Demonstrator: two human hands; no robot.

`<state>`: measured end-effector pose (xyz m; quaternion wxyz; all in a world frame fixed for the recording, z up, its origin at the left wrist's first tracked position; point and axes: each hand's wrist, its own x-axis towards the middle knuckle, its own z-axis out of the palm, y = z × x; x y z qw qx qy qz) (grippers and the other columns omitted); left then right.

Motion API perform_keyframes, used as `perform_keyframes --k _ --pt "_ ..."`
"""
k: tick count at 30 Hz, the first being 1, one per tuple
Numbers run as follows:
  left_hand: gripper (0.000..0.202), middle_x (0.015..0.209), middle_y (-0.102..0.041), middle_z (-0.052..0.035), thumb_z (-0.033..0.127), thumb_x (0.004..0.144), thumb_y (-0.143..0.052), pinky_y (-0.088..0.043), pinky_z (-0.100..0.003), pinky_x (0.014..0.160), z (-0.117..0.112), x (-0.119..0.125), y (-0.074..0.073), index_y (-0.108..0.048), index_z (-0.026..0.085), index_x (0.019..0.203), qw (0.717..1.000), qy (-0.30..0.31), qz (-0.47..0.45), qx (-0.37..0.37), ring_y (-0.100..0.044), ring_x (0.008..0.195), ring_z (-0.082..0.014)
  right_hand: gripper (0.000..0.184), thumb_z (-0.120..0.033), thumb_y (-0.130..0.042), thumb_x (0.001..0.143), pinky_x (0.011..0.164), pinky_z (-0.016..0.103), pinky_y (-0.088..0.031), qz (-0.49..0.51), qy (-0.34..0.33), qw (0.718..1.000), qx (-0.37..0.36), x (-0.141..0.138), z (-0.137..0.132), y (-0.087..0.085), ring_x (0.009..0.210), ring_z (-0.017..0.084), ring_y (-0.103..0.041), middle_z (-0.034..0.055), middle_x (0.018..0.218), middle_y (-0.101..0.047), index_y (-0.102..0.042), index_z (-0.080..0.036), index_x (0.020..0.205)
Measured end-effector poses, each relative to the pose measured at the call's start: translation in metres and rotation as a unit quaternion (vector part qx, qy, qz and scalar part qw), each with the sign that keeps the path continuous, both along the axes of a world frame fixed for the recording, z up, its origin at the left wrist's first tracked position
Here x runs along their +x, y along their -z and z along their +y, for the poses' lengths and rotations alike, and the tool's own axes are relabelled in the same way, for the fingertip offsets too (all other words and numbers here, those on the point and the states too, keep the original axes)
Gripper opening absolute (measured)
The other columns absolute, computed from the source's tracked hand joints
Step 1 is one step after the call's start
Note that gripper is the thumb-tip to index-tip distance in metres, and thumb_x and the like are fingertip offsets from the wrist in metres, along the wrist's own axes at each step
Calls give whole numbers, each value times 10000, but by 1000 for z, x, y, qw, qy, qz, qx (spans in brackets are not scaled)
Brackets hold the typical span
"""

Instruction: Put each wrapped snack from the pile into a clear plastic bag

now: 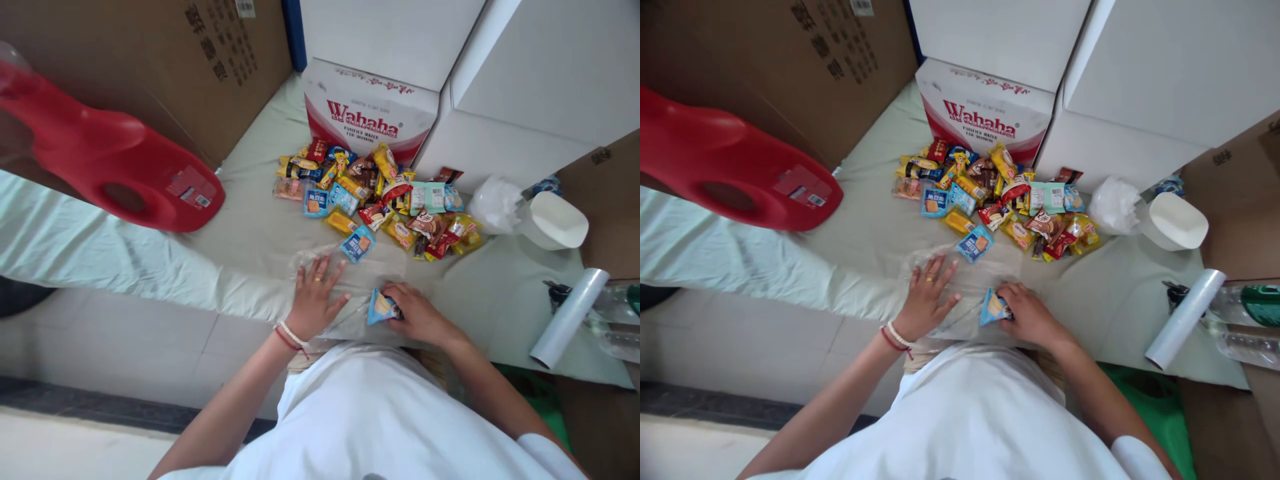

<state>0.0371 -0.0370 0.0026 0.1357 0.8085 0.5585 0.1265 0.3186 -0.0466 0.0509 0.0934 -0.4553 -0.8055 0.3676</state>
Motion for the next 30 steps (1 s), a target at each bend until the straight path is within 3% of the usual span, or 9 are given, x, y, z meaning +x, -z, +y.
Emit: perform_keyframes --k 4,8,12,15,18,22,25,28,30 --pt "531 1586 -476 -115 415 1023 -420 -85 -692 1223 3 -28 3 -457 292 1538 1000 -18 20 3 -337 1527 -335 436 -203 -642 787 954 438 -504 -63 88 994 -5 42 -2 9 1070 287 -614 116 1172 -657 -620 -219 1223" --pt "554 1628 -395 -133 415 1020 -412 -47 -727 1203 -1 -33 10 -435 273 1555 999 -20 36 0 -324 1530 -361 403 -285 -630 838 949 463 -496 -88 121 988 37 61 -1 -25 1066 309 -599 131 1166 -650 -609 -216 1235" --pt "610 1639 -367 -146 485 1000 -453 0 -745 1191 -9 -30 12 -414 264 1567 999 -13 37 8 -297 1538 -382 455 -265 -642 866 1046 461 -452 -61 49 993 93 13 11 -43 1211 311 -517 131 1278 -609 -568 -220 1312" --pt "582 1640 -374 -136 468 1009 -442 -11 -755 1185 -14 -33 13 -424 284 1560 999 -17 38 13 -315 1530 -383 484 -238 -708 839 1051 472 -443 -112 -18 991 73 -33 25 -30 1233 327 -496 144 1279 -618 -599 -199 1309" --pt "552 1649 -361 -128 442 1020 -428 -58 -738 1194 -18 -38 14 -441 291 1550 999 -31 37 17 -318 1530 -378 554 -344 -756 852 1046 475 -443 -136 -48 987 69 -56 48 -22 1271 338 -495 165 1366 -588 -591 -200 1360" --pt "541 1661 -334 -133 351 1007 -466 -82 -683 1226 -25 -38 12 -454 286 1544 995 -71 21 69 -255 1562 -358 391 -357 -532 1009 976 379 -472 -95 50 984 140 -62 111 -29 1153 269 -609 141 1299 -650 -593 -194 1359" --pt "545 1594 -464 -114 250 990 -486 -90 -615 1262 -32 -34 9 -465 296 1532 992 -33 -5 122 -325 1542 -307 312 -313 -580 969 843 323 -489 -194 137 967 89 -68 165 -25 1014 265 -666 137 1131 -724 -679 -171 1229" --pt "509 1487 -594 -89 237 1008 -463 -112 -560 1282 -36 -31 9 -484 293 1513 994 59 -19 93 -470 1458 -255 260 -281 -737 840 772 298 -485 -251 121 960 7 -73 196 -8 945 266 -680 129 1043 -751 -753 -172 1075" --pt "490 1487 -595 -90 274 1025 -454 -130 -537 1286 -38 -31 12 -481 276 1514 995 85 -16 54 -499 1434 -240 210 -224 -752 797 752 291 -486 -239 102 965 -10 -72 200 3 901 251 -685 110 1006 -761 -778 -181 1001"
